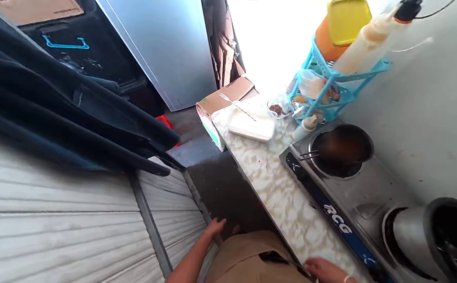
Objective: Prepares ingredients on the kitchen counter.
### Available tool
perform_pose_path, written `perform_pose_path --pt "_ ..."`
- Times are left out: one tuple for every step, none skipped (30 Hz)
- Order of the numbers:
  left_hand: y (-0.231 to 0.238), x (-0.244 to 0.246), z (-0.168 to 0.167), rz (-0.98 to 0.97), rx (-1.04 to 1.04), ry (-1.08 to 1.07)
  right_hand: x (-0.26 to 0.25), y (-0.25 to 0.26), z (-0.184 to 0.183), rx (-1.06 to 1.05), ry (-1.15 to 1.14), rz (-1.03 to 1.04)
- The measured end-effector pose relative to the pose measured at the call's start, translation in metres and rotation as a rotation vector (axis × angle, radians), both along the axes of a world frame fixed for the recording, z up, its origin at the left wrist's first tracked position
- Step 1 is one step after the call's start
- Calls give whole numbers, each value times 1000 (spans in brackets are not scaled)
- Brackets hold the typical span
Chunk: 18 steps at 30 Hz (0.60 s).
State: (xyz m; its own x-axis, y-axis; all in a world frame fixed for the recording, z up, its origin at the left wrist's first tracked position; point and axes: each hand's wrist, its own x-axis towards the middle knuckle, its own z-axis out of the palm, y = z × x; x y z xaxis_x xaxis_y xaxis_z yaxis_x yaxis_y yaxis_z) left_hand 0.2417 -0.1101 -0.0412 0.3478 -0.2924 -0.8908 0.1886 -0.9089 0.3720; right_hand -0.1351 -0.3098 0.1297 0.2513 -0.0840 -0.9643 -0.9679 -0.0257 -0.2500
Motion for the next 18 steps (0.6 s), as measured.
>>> perform_pose_path --pt "-14 19 4 7 -48 -25 32 -16 8 -33 -11 -11" --pt "-29 37 8 20 -94 -51 66 -32 18 -92 -41 14" --pt "-43 56 13 38 -130 -66 103 -48 28 -167 -95 65" --pt "-58 76 19 61 -155 -74 140 -63 39 -257 -162 135" --pt "-74 94 24 88 -173 -75 177 -79 50 -350 -235 200" --pt "-90 112 29 113 -187 -67 215 -94 59 -443 -323 232" --pt "-105 130 35 137 -200 -46 252 -109 64 -524 -424 228" --pt "-118 149 42 162 -213 -19 292 -124 64 -590 -527 190" --pt "-132 170 49 184 -234 15 331 -139 60 -645 -621 125" --pt "-145 190 54 202 -257 43 372 -155 51 -707 -707 51" --pt "-159 211 57 225 -281 68 412 -171 40 -791 -769 -13" --pt "-173 232 59 261 -303 85 453 -187 29 -892 -797 -58" --pt "-187 251 60 316 -310 93 493 -203 20 -994 -789 -82" --pt "-198 268 60 386 -298 98 527 -216 11 -1080 -763 -81" --pt "-206 284 59 452 -265 103 556 -224 2 -1128 -728 -59" --pt "-214 301 57 492 -229 110 581 -230 -5 -1139 -698 -37" --pt "-223 318 55 508 -206 121 601 -237 -11 -1151 -686 -10" --pt "-230 335 51 505 -194 133 616 -242 -16 -1184 -681 36"
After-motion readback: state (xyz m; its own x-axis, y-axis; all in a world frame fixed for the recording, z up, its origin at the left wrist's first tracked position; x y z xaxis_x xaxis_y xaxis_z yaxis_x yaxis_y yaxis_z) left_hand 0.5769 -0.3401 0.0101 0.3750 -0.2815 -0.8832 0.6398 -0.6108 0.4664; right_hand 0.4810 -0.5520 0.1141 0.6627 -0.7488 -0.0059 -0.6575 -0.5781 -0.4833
